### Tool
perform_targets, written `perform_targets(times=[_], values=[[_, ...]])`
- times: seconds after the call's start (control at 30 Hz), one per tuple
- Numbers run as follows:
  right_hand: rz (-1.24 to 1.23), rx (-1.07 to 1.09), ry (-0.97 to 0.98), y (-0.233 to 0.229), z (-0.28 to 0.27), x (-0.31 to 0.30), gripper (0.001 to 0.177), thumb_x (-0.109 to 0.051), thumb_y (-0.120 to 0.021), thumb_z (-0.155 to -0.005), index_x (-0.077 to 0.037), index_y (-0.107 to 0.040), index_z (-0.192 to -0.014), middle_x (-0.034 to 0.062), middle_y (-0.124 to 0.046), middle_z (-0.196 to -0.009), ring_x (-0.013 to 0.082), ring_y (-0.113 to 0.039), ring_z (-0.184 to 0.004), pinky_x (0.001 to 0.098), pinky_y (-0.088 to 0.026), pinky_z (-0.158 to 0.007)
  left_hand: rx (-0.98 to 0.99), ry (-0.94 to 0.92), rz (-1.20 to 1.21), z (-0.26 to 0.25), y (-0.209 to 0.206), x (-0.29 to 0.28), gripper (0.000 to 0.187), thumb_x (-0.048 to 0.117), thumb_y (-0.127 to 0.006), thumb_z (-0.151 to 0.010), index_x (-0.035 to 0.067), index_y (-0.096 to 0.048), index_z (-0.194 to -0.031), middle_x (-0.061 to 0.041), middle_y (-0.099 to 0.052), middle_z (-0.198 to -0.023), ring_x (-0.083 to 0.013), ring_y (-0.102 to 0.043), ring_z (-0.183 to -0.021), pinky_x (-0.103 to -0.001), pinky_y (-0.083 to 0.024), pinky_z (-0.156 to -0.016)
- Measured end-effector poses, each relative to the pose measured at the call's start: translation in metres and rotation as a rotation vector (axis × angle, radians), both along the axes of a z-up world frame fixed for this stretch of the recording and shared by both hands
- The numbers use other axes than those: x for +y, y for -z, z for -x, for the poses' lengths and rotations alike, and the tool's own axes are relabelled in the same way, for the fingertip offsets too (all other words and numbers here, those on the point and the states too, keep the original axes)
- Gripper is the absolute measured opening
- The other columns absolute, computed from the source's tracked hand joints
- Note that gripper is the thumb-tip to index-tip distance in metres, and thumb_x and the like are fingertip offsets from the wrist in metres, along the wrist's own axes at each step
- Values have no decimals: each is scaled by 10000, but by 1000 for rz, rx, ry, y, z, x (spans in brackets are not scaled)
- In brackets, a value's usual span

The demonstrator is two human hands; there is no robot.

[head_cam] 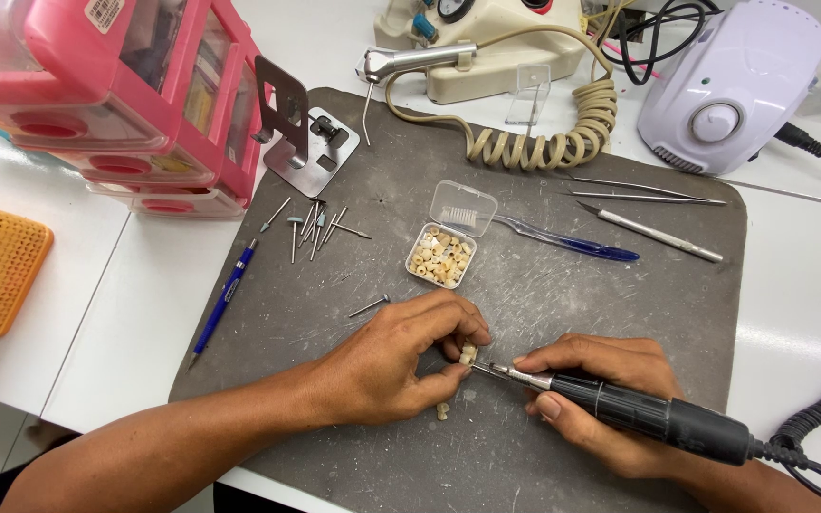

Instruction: The recorder uses a dental handpiece to refine and finish dental crowns at a laboratory workbench.

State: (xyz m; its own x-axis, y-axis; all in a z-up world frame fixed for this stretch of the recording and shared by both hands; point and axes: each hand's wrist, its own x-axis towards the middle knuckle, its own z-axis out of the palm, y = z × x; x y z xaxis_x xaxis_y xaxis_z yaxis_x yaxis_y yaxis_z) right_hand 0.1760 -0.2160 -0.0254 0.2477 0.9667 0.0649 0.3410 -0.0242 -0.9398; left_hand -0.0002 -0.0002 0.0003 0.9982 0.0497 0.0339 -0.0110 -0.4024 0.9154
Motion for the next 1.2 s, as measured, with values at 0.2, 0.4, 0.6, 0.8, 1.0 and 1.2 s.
perform_targets(times=[0.2,0.4,0.6,0.8,1.0,1.2], values=[[-5,11,-1,3,0,-1,285,-155,-730,-817,-11,-773,-1059,97,-799,-864,159,-805,-716,294,-648,-628,13,-4,0,-1,-2,0,286,-7,-717,-865,27,-650,-1141,-74,-656,-1159,-132,-706,-939,-256,-624,-831],[0,79,-3,3,-6,-4,315,-186,-696,-837,14,-764,-1071,116,-784,-869,173,-801,-720,295,-662,-615,-1,-12,-26,1,-7,-1,283,0,-719,-873,26,-650,-1146,-81,-654,-1153,-159,-719,-925,-273,-620,-821],[-28,614,173,19,-16,-12,409,-179,-656,-877,112,-682,-1163,209,-735,-909,251,-760,-761,340,-619,-641,-284,-22,-477,4,3,0,272,150,-782,-911,72,-711,-1162,-89,-690,-1269,-264,-726,-1115,-372,-595,-926],[-95,731,180,17,-14,-4,412,-153,-644,-921,115,-629,-1234,214,-711,-936,244,-721,-795,329,-566,-653,-237,29,-499,5,-29,4,411,268,-791,-871,70,-711,-1223,-151,-670,-1297,-280,-723,-1003,-386,-596,-822],[-171,560,264,8,-2,4,366,-103,-645,-934,54,-615,-1263,167,-704,-960,201,-701,-822,310,-568,-683,-539,-275,-707,100,-103,-32,388,328,-736,-938,66,-700,-1222,-87,-717,-1197,-233,-724,-973,-360,-600,-818],[-200,442,233,11,0,2,353,-110,-650,-950,47,-622,-1265,153,-681,-955,192,-684,-833,306,-559,-701,-172,-1253,-469,248,105,-103,181,161,-594,-967,73,-698,-1086,-175,-709,-1068,-306,-720,-972,-405,-578,-847]])
